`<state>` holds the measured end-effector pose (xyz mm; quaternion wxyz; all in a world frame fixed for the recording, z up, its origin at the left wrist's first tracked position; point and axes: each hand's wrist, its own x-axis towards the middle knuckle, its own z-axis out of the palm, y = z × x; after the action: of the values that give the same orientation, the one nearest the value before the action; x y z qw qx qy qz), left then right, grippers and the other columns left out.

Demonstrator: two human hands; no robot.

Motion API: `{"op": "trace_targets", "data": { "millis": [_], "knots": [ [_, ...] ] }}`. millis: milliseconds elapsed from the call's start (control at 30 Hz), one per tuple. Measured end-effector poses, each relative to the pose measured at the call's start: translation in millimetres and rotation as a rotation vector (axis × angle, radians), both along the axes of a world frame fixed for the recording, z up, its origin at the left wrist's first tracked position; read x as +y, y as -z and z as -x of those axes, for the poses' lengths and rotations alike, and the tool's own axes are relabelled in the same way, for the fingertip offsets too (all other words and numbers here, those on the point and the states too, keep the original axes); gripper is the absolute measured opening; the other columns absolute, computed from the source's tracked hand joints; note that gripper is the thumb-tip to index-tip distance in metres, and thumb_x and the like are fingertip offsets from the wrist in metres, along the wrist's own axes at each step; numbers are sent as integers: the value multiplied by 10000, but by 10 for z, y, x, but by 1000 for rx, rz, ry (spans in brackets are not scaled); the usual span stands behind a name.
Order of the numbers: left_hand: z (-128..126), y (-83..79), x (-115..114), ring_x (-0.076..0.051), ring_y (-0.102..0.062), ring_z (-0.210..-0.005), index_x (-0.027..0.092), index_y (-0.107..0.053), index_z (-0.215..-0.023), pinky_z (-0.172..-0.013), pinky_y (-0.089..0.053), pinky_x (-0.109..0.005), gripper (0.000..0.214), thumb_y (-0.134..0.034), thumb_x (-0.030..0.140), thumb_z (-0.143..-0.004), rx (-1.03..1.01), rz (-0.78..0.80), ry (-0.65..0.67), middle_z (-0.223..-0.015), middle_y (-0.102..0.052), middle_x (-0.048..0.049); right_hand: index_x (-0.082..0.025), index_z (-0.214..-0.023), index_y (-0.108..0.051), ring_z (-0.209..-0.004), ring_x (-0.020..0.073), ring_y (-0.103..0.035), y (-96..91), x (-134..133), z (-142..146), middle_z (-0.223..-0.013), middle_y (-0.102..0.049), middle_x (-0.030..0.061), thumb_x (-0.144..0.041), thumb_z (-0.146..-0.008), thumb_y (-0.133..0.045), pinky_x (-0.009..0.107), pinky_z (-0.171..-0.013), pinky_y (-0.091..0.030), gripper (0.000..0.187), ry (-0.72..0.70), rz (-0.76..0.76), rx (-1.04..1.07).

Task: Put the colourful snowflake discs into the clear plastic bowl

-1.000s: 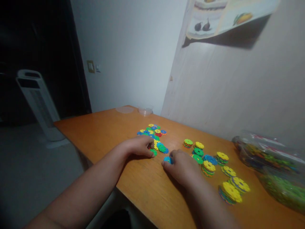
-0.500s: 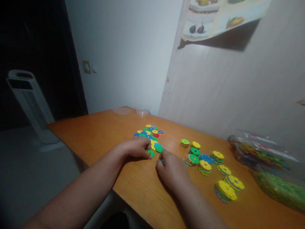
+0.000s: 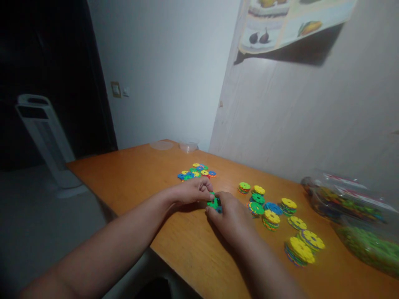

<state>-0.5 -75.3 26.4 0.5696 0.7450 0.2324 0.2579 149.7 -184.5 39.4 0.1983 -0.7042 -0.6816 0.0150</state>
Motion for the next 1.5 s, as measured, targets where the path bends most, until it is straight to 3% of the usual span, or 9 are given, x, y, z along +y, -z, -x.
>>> {"op": "trace_targets", "data": {
  "millis": [67,200,400,633,800,967,1200,1333,1500],
  "knots": [
    [-14,-31,11,-75,-474,-573,169,-513,-881,-532,-359,-200,171,-598,288,-793,-16,-87,-72,-691,-513,36,-250,-1041,-642,-726,196,-614,-20,25,-114,-869,-683,45,-491,-789,-593,264,-559,-325,353,58,20,1],
    [-18,-51,101,-140,-543,-774,181,-572,-872,-691,-423,-260,94,-535,195,-787,181,-520,-309,-833,-604,-15,-210,-983,-656,-678,192,-599,-34,50,-289,-807,-678,61,-514,-764,-610,265,-541,-315,377,110,68,9],
    [-10,-16,101,-270,-495,-1123,244,-621,-1127,-937,-382,-394,375,-577,274,-756,484,-836,-294,-1175,-614,-60,-214,-858,-644,-635,179,-586,-2,24,-231,-749,-671,42,-500,-768,-610,264,-525,-314,301,3,197,2],
    [-10,-39,55,-302,-523,-1058,262,-686,-1056,-901,-371,-437,323,-581,328,-757,623,-917,-202,-1042,-657,-83,-205,-871,-635,-653,177,-593,48,37,-189,-773,-680,49,-476,-767,-617,261,-538,-329,290,0,209,23],
    [-7,-64,53,-292,-527,-1033,258,-717,-995,-896,-357,-437,280,-513,384,-850,599,-938,-210,-994,-670,-83,-193,-985,-636,-668,189,-608,10,22,-191,-794,-683,53,-554,-742,-636,265,-545,-354,434,13,194,71],
    [-27,-68,89,-238,-538,-980,219,-703,-963,-852,-381,-363,262,-481,339,-889,427,-935,-283,-982,-651,-74,-163,-1106,-611,-671,185,-606,16,47,-188,-747,-661,46,-513,-827,-554,275,-582,-392,452,30,37,148],
    [-99,-16,139,-135,-526,-722,152,-635,-807,-657,-388,-246,186,-495,259,-867,238,-659,-164,-753,-611,-1,-155,-1163,-600,-836,199,-595,153,128,-196,-1003,-635,99,-412,-861,-527,309,-728,-461,403,-53,-202,165],
    [-78,-37,119,-131,-528,-746,148,-629,-785,-674,-390,-240,157,-520,240,-850,238,-663,-108,-765,-615,3,-146,-1206,-572,-820,197,-590,169,174,-189,-1013,-632,107,-417,-885,-495,313,-730,-463,427,2,-314,205],
    [-26,-72,68,-145,-560,-803,157,-668,-876,-715,-412,-247,161,-519,208,-847,246,-697,-38,-843,-655,-19,-189,-890,-658,-799,190,-583,136,192,-159,-840,-651,53,-330,-885,-459,292,-712,-416,245,-42,-294,147]
  ]
}}
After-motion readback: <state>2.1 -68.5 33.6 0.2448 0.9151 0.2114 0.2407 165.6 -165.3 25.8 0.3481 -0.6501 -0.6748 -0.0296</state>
